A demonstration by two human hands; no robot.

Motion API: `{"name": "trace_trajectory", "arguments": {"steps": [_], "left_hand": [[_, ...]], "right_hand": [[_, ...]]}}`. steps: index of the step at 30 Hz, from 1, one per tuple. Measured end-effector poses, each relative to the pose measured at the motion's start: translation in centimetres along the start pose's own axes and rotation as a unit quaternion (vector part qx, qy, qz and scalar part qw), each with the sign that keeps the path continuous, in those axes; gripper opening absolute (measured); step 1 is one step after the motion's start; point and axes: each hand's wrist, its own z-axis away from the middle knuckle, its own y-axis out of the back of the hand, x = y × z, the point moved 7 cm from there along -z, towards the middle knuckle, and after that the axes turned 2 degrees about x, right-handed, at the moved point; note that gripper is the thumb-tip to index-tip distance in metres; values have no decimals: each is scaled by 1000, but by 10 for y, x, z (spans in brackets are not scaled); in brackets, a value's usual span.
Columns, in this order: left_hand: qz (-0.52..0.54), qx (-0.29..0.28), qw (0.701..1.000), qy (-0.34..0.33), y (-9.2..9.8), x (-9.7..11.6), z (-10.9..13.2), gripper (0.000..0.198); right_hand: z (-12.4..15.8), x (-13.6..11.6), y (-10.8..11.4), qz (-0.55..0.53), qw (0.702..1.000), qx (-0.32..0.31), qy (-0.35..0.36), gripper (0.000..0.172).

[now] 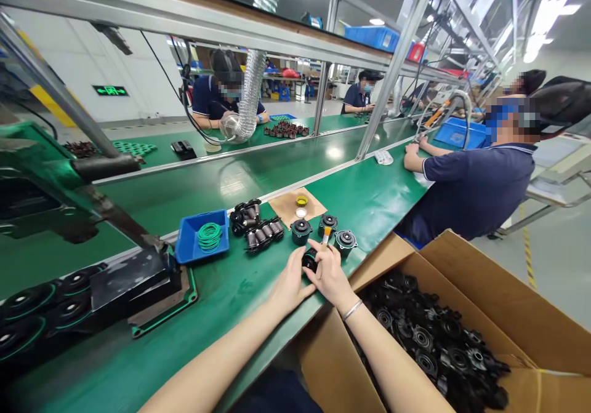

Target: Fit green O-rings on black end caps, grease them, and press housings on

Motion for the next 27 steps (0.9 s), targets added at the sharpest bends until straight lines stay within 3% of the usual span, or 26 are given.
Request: {"name": "trace_trajectory", "arguments": {"steps": [4,6,8,10,12,14,17,20,22,27], "left_hand": [[-26,30,999,21,1,7,-16,48],[-48,26,998,19,12,9,-22,44],[-70,17,997,7,25,11,-30,48],[-90,10,996,-6,35,12,-41,48],[-107,5,994,-21,40,15,-49,44],[-121,7,992,-35,40,18,-54,41],[-139,33,989,-48,39,20,-55,49],[-141,60,985,-81,37,17,-59,80],[-124,44,986,-106,32,13,-65,100],[-86,-16,990,-112,22,6,-73,98]], "right_hand": [[-5,-14,10,-52,998,-7,-22,25],[-14,-9,26,-83,996,-8,-38,27],[-28,14,50,-112,991,27,-73,30],[-43,53,74,-141,979,80,-126,31],[-55,94,84,-183,962,96,-177,34],[-62,125,77,-241,944,73,-213,39],[-63,141,54,-333,911,23,-243,46],[-60,136,34,-398,880,-11,-261,48],[-59,130,25,-425,863,-23,-272,47],[-60,120,15,-458,840,-12,-291,46]]}}
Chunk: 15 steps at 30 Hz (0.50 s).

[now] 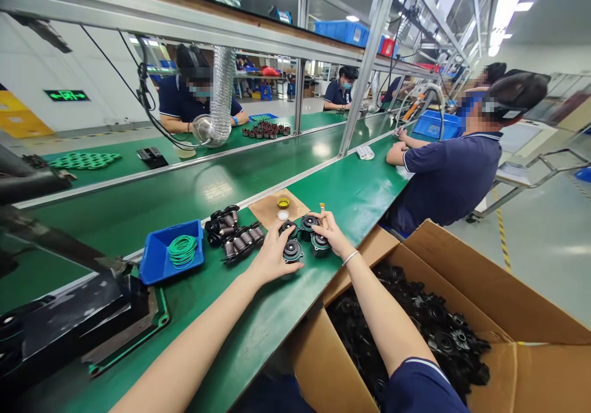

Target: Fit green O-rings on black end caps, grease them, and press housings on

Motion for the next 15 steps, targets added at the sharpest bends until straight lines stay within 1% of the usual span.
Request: {"name": "trace_trajectory", "arguments": {"steps": [4,8,10,12,15], "left_hand": [[16,0,1000,-2,-1,9,13,96],[13,1,1000,14,7,13,41,91],[11,-4,1000,24,17,13,62,89],[14,-12,999,33,30,10,86,89],[27,-21,998,51,56,4,129,93]], "right_hand": [[11,3,-21,-24,1000,7,1,45],[34,5,-49,-43,998,37,8,40],[50,7,-66,-49,997,56,9,38],[67,11,-86,-50,996,69,9,35],[94,19,-125,-47,997,68,2,31]]}}
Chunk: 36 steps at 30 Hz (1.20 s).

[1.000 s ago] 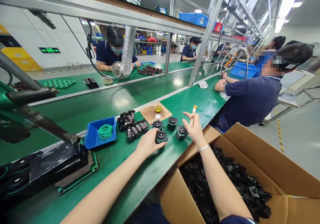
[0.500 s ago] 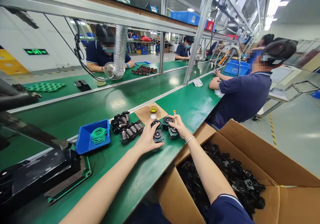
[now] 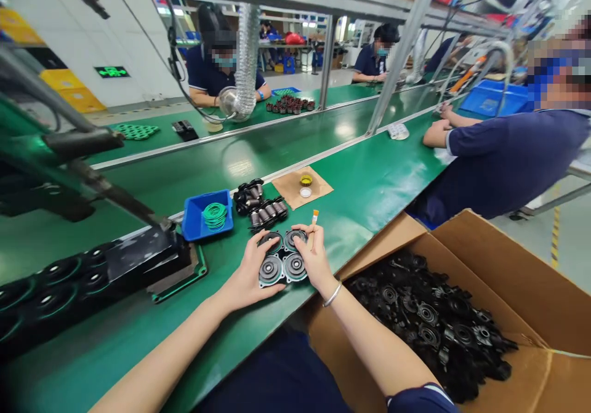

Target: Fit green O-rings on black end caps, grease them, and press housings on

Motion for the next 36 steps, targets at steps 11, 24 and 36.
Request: {"name": "trace_trajectory", "arguments": {"steps": [11,24,36], "left_hand": [[12,106,986,125,88,-22,163,127],[69,175,969,161,92,-45,201,152],[-19,320,912,258,79,-27,240,100]], "right_hand": [[90,25,-148,0,987,-156,-42,24],[81,17,-171,-6,982,-187,-3,28],[77,-3,-173,40,984,-168,51,27]]}}
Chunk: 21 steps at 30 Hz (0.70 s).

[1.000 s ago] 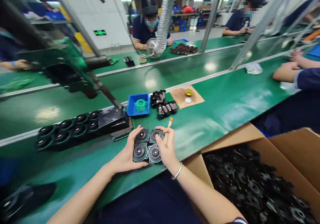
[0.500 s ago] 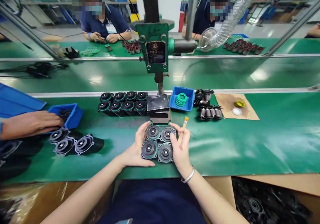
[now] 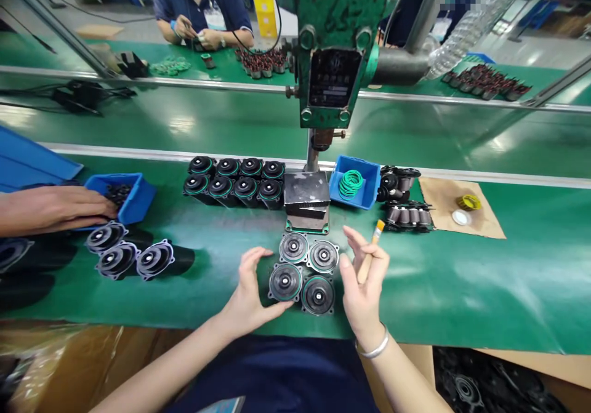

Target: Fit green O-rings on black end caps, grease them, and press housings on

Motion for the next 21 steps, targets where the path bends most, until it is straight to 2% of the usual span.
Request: {"name": "trace_trajectory", "arguments": {"steps": [2,4,6,9,13,16,19,21], "left_hand": [[15,-18,999,42,-5,1,9,87],[18,-35,996,82,-10,0,13,85],[-30,-16,995,94,-7,2,13,85],[-125,28,989,77,5,7,14,87],[-134,9,991,18,5,15,23,81],[-156,18,987,-29,2,18,26,79],[-185,40,981,-45,-4,17,20,98],[-180,34,982,-50,-8,17,13,111]], "right_hand": [[-6,-5,10,4,999,21,24,27],[-11,-10,18,7,999,36,40,27],[-15,-14,24,8,998,44,48,28],[-17,-20,32,9,997,49,59,29],[-16,-28,46,39,995,47,75,18],[-17,-32,49,63,997,-14,49,13],[-22,-37,47,76,992,-96,41,24],[-30,-42,44,87,984,-146,53,32]]}}
